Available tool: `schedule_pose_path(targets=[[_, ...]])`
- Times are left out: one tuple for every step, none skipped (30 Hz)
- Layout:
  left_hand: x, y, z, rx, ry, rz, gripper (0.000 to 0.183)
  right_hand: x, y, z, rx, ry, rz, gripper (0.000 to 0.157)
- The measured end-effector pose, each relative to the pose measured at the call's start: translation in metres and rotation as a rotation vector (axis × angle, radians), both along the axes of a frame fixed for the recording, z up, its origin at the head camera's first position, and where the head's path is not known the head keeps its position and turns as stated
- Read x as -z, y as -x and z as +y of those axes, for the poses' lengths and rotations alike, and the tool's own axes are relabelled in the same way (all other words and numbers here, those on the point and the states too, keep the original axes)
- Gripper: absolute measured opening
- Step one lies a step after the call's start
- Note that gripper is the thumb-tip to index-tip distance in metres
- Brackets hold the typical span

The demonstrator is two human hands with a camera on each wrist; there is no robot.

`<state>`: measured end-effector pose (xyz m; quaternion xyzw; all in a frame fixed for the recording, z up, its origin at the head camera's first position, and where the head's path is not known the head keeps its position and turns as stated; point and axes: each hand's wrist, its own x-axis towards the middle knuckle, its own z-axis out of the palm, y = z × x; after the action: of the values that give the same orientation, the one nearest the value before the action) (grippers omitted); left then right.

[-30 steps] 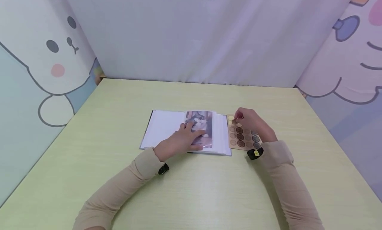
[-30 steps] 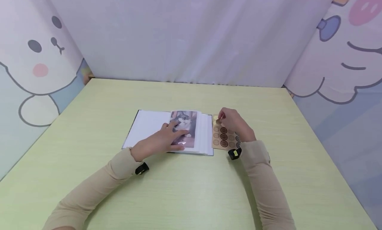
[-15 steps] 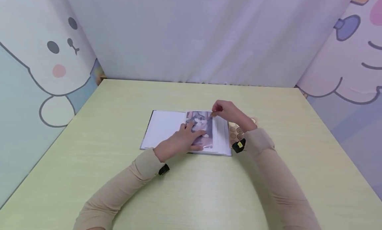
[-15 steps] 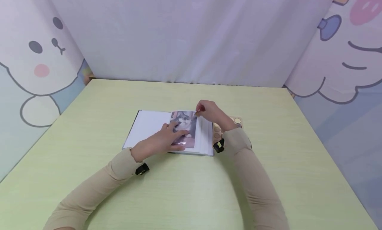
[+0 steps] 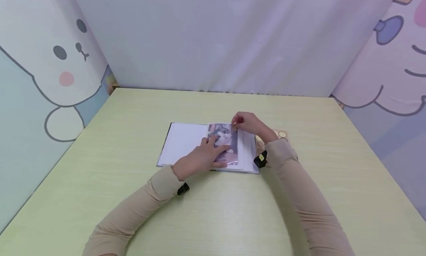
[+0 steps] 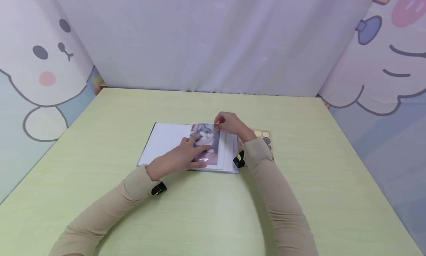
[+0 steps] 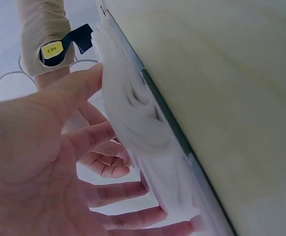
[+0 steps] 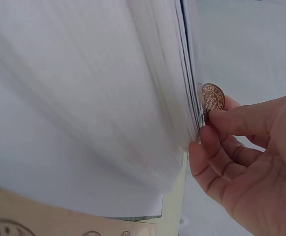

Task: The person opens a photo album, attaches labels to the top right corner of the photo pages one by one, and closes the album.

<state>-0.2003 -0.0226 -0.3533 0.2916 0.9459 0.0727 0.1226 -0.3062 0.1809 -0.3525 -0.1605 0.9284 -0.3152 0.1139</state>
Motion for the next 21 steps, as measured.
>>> schedule_pose_path(targets=[[0.0004, 0.0003, 0.0, 0.0, 0.002, 0.0, 0.06, -0.0002, 0.0, -0.0004, 0.002, 0.001, -0.002, 0.014], [0.0007, 0.0005, 0.0001, -0.002, 0.002, -0.001, 0.06, -0.0004, -0.0001, -0.0008, 0.007, 0.0, -0.002, 0.014], [0.0009, 0.0007, 0.0002, -0.003, -0.001, -0.003, 0.06, -0.0005, 0.0001, -0.0012, 0.012, 0.0, -0.003, 0.014], [0.0012, 0.0007, 0.0003, -0.002, -0.001, -0.003, 0.059, -0.0005, 0.0001, -0.0015, 0.016, 0.001, -0.001, 0.014], [0.0016, 0.0008, 0.0004, -0.003, 0.002, -0.005, 0.06, -0.0003, 0.0003, -0.0019, 0.017, -0.001, 0.006, 0.013], [0.0018, 0.0008, 0.0005, -0.004, 0.002, -0.006, 0.06, 0.0, 0.0006, -0.0021, 0.017, -0.003, 0.015, 0.012], [0.0018, 0.0006, 0.0004, -0.003, 0.005, -0.006, 0.06, 0.0006, 0.0009, -0.0026, 0.014, -0.003, 0.025, 0.011], [0.0016, 0.0002, 0.0003, -0.003, 0.005, -0.004, 0.059, 0.0013, 0.0011, -0.003, 0.013, -0.003, 0.032, 0.009], [0.0015, -0.0002, 0.0001, -0.003, 0.006, -0.003, 0.059, 0.002, 0.0014, -0.0034, 0.009, -0.005, 0.038, 0.008], [0.0013, -0.0005, 0.0, -0.003, 0.006, -0.001, 0.059, 0.0026, 0.0015, -0.0039, 0.006, -0.009, 0.045, 0.006], [0.001, -0.0008, -0.0001, -0.002, 0.007, -0.001, 0.059, 0.0033, 0.0015, -0.0043, 0.003, -0.014, 0.047, 0.005], [0.0009, -0.0011, -0.0002, -0.002, 0.003, -0.001, 0.059, 0.004, 0.0014, -0.0046, 0.003, -0.016, 0.042, 0.004], [0.0007, -0.0013, 0.0, -0.001, 0.002, -0.003, 0.059, 0.0044, 0.0011, -0.0049, 0.0, -0.02, 0.038, 0.005], [0.0005, -0.0014, 0.0001, -0.004, 0.001, -0.008, 0.06, 0.0051, 0.0009, -0.0051, -0.004, -0.027, 0.036, 0.006], [0.0004, -0.0015, 0.0001, -0.005, 0.0, -0.01, 0.06, 0.0055, 0.0008, -0.0052, -0.01, -0.032, 0.035, 0.007], [0.0005, -0.0015, 0.0001, -0.007, 0.001, -0.011, 0.06, 0.0059, 0.0006, -0.0052, -0.017, -0.035, 0.037, 0.008], [0.0005, -0.0015, 0.0002, -0.009, 0.003, -0.013, 0.06, 0.0064, 0.0005, -0.0051, -0.027, -0.04, 0.038, 0.009], [0.0006, -0.0016, 0.0001, -0.012, 0.002, -0.016, 0.06, 0.0068, 0.0004, -0.0048, -0.033, -0.045, 0.042, 0.01], [0.0008, -0.0014, 0.0003, -0.014, 0.001, -0.015, 0.06, 0.0071, 0.0003, -0.0044, -0.039, -0.051, 0.047, 0.011], [0.0009, -0.0014, 0.0002, -0.016, -0.001, -0.014, 0.06, 0.0074, 0.0004, -0.0038, -0.04, -0.057, 0.049, 0.012], [0.0011, -0.0016, 0.0002, -0.015, -0.002, -0.013, 0.06, 0.0075, 0.0004, -0.0031, -0.04, -0.062, 0.052, 0.013]])
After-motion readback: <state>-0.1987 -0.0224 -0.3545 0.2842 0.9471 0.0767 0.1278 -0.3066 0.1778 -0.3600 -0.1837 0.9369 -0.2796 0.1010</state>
